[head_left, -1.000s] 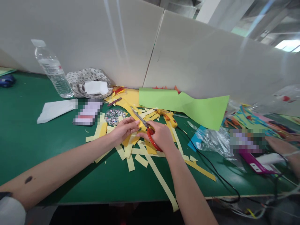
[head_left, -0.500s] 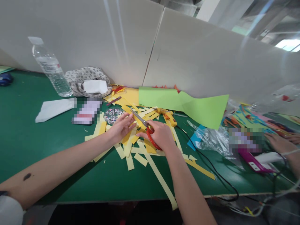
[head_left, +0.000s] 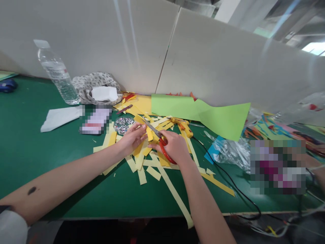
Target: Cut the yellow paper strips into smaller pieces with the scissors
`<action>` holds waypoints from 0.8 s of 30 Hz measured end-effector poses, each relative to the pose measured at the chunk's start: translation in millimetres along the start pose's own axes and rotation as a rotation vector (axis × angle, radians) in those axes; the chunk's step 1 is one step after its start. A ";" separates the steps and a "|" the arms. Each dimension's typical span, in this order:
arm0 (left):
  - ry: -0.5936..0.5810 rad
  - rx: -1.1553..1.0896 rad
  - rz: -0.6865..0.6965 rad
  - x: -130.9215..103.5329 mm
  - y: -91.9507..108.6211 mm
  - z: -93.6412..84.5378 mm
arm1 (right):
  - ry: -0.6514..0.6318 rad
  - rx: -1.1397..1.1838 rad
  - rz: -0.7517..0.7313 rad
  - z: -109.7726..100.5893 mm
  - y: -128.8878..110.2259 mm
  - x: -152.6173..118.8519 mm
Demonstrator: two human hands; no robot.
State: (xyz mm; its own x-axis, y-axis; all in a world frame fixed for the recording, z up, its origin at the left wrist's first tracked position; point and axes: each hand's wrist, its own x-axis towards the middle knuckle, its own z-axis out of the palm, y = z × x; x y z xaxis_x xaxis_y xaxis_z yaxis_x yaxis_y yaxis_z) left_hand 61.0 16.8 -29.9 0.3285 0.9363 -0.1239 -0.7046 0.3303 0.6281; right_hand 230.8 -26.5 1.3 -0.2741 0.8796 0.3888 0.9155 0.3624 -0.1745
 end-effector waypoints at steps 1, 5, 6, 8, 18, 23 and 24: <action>0.000 -0.001 -0.003 -0.1 0.2 0.3 | 0.005 0.007 -0.002 0.0 0.1 0.1; -0.012 -0.013 -0.015 0.1 0.5 0.3 | 0.014 0.018 -0.003 0.5 0.3 0.0; -0.019 -0.014 -0.015 0.2 0.4 0.1 | 0.016 0.016 -0.001 0.6 0.4 -0.1; -0.036 -0.011 -0.016 0.3 0.4 -0.6 | 0.013 0.012 -0.001 0.7 0.2 0.0; -0.057 0.010 -0.040 3.4 -0.3 -6.4 | 0.004 0.002 0.005 -0.9 -0.9 0.2; -0.086 0.041 -0.047 -0.2 1.1 -1.3 | -0.009 0.013 0.002 -2.4 -1.7 0.2; -0.090 0.044 -0.049 -0.8 1.5 -0.3 | -0.010 0.017 -0.001 -2.5 -1.6 0.1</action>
State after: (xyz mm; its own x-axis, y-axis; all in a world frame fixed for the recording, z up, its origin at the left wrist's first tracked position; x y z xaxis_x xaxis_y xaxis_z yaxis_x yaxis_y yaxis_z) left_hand 59.5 16.5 -29.1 0.4184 0.9040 -0.0875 -0.6583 0.3682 0.6566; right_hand 230.0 -27.7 3.9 -0.2776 0.8823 0.3801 0.9103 0.3680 -0.1894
